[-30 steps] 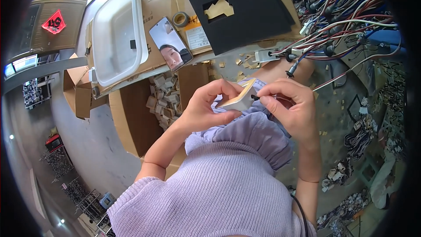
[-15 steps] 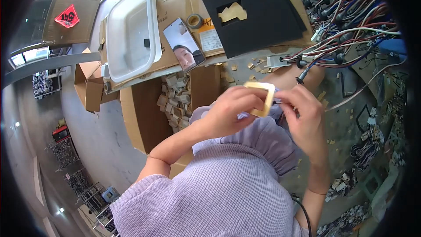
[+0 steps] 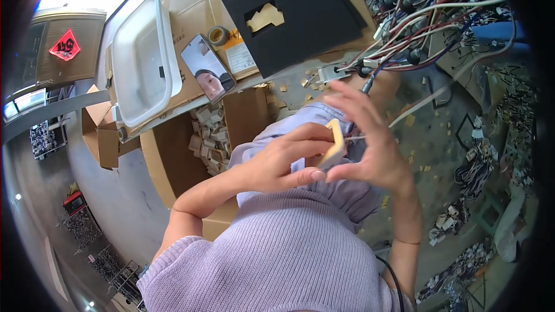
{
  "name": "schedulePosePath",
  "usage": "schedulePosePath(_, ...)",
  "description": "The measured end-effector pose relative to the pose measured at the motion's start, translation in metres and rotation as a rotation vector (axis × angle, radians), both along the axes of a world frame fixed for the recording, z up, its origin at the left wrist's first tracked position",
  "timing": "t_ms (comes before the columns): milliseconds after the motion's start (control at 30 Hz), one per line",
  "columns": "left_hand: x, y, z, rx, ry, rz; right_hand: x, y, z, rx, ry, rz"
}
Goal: Assembling small electronic components by applying adhesive foam and connecting wires to plastic frames.
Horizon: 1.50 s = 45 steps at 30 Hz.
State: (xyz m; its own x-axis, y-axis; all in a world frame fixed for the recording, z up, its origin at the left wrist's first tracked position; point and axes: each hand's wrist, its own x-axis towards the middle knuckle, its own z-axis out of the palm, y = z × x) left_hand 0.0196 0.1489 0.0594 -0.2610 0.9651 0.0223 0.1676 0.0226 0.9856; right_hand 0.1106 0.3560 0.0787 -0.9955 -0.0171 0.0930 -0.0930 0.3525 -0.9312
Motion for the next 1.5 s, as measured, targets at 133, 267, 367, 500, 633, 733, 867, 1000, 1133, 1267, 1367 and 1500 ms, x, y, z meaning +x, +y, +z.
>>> schedulePosePath(133,0.001,0.004,0.016,0.004,0.141,0.03,0.011,0.005,0.001,0.125,-0.034,0.079)
schedulePosePath(267,-0.01,-0.003,0.029,-0.099,0.124,0.239,0.033,0.049,0.02,0.546,-0.051,-0.152)
schedulePosePath(367,-0.006,0.009,0.022,-0.055,-0.05,0.225,0.03,0.037,0.019,0.43,0.032,-0.191)
schedulePosePath(500,-0.003,0.023,0.015,0.034,-0.312,0.289,0.024,0.005,-0.003,-0.072,-0.1,-0.189)
schedulePosePath(633,0.005,0.027,0.01,0.108,-0.517,0.41,0.02,-0.006,0.004,-0.324,-0.223,-0.295)
schedulePosePath(733,0.011,0.029,0.006,0.185,-0.698,0.556,0.019,-0.007,0.005,-0.367,-0.242,-0.299)
schedulePosePath(867,0.006,0.025,-0.004,0.053,-0.179,0.449,0.017,-0.009,0.002,-0.416,-0.256,-0.326)
schedulePosePath(1000,0.001,0.022,0.002,-0.082,-0.206,0.35,0.017,-0.01,-0.002,-0.404,-0.288,-0.339)
schedulePosePath(1133,-0.001,0.022,0.001,-0.077,-0.549,0.35,0.018,-0.014,-0.002,-0.261,-0.115,-0.334)
schedulePosePath(1267,0.007,0.023,0.001,0.061,-0.705,0.407,0.02,-0.011,0.005,-0.232,-0.177,-0.374)
schedulePosePath(1367,0.007,0.019,-0.004,0.071,-0.73,0.385,0.022,-0.011,0.004,-0.287,-0.219,-0.371)
schedulePosePath(1500,0.007,0.018,-0.006,0.078,-0.745,0.371,0.024,-0.013,0.002,-0.364,-0.271,-0.362)
